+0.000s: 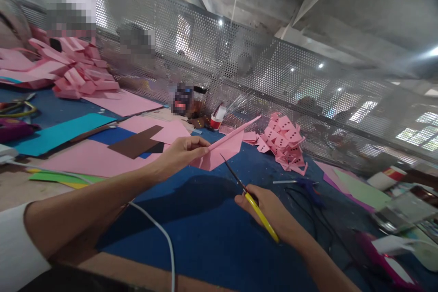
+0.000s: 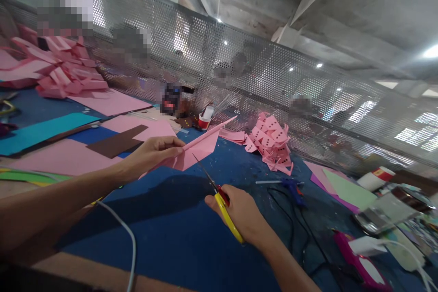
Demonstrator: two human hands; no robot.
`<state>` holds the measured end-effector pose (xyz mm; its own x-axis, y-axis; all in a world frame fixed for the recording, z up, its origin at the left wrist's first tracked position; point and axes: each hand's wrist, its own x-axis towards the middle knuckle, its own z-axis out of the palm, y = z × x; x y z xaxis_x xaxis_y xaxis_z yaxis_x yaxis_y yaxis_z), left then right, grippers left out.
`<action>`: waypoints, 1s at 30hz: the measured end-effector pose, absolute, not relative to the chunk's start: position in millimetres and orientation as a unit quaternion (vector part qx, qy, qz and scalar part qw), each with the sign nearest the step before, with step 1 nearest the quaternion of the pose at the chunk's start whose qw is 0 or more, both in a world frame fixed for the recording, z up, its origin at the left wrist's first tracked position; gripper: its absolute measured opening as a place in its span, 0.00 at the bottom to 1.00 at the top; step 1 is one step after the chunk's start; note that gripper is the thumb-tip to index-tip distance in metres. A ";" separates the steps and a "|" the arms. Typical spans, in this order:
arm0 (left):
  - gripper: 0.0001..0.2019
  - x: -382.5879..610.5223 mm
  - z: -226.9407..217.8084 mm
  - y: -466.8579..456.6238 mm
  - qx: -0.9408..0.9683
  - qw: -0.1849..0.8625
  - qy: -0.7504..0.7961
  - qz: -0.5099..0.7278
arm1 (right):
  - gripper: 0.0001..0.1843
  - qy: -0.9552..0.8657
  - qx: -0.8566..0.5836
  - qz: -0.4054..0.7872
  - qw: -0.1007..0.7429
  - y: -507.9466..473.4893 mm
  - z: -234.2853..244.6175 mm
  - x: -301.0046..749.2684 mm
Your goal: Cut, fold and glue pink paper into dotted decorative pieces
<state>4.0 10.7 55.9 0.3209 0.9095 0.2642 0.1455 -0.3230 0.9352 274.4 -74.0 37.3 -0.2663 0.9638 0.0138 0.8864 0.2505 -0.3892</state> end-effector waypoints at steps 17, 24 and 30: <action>0.12 6.3 45.7 13.7 0.704 0.425 0.373 0.431 | 0.26 -0.777 -0.593 0.165 0.134 -76.4 37.8 268.1; 0.11 6.6 45.8 12.9 0.704 0.425 0.375 0.428 | 0.27 -0.772 -0.597 0.174 0.131 -76.6 37.4 268.5; 0.12 7.0 45.9 12.4 0.707 0.421 0.378 0.425 | 0.27 -0.774 -0.594 0.174 0.134 -76.4 37.2 267.5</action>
<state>7.0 12.4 45.9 0.3543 0.8915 0.2823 0.1764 -0.3602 0.9160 267.5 -76.4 37.2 -0.2578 0.9662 0.0001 0.8732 0.2331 -0.4279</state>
